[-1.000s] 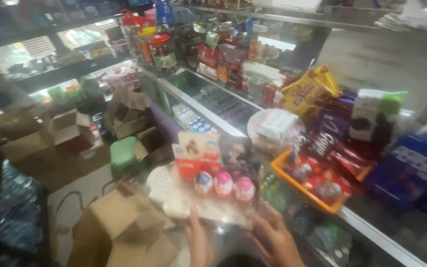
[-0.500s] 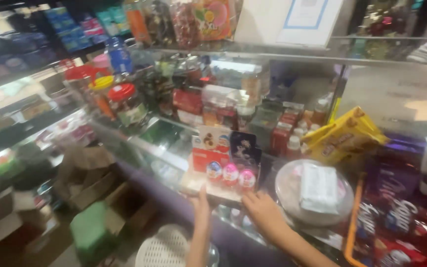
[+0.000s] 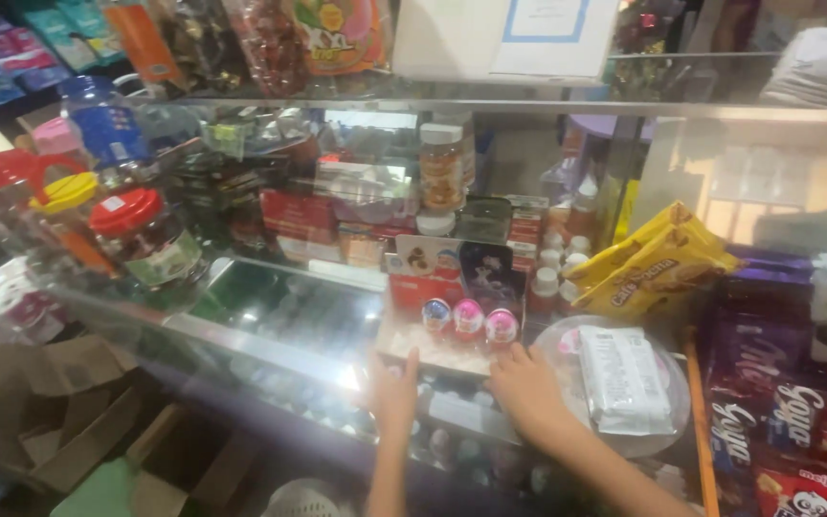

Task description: Organizing and stocking various snack boxes and individual snacks on a display counter.

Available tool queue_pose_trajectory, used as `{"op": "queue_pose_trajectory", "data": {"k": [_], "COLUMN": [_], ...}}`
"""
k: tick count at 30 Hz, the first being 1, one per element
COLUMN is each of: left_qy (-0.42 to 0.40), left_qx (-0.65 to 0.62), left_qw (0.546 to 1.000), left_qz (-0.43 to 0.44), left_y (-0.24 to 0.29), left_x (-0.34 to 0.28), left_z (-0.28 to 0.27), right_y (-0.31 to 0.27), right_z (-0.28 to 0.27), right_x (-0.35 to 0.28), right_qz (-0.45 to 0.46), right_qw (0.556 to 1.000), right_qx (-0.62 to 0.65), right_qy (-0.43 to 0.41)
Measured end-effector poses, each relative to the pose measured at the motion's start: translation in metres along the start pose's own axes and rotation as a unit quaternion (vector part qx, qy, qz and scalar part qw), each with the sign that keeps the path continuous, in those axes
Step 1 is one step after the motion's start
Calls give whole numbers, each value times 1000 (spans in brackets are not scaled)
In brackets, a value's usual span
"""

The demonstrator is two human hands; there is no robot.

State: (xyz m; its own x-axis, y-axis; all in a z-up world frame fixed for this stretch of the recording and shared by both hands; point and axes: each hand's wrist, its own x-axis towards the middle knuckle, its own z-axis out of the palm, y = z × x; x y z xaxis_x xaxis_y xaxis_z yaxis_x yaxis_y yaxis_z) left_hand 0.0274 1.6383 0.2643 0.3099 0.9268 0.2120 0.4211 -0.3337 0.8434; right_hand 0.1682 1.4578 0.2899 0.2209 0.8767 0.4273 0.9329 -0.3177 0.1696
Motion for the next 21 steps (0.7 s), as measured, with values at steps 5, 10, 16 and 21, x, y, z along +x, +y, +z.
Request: {"op": "queue_pose_trajectory", "data": {"k": [5, 10, 16, 21], "left_qy": [-14, 26, 28, 202], "left_qx": [75, 189, 195, 54], "left_qw": [996, 974, 974, 945], "left_qz": [42, 125, 114, 253], "left_y": [-6, -5, -16, -21], "left_x": [10, 14, 21, -33], "left_z": [13, 12, 20, 22], "right_y": [7, -2, -8, -37], "right_z": [9, 28, 33, -19], "right_x": [4, 3, -5, -68], "right_qz": [42, 80, 103, 58], "right_qw": [996, 995, 994, 977], "right_qx": [-43, -66, -28, 173], "right_qy": [-72, -8, 2, -109]}}
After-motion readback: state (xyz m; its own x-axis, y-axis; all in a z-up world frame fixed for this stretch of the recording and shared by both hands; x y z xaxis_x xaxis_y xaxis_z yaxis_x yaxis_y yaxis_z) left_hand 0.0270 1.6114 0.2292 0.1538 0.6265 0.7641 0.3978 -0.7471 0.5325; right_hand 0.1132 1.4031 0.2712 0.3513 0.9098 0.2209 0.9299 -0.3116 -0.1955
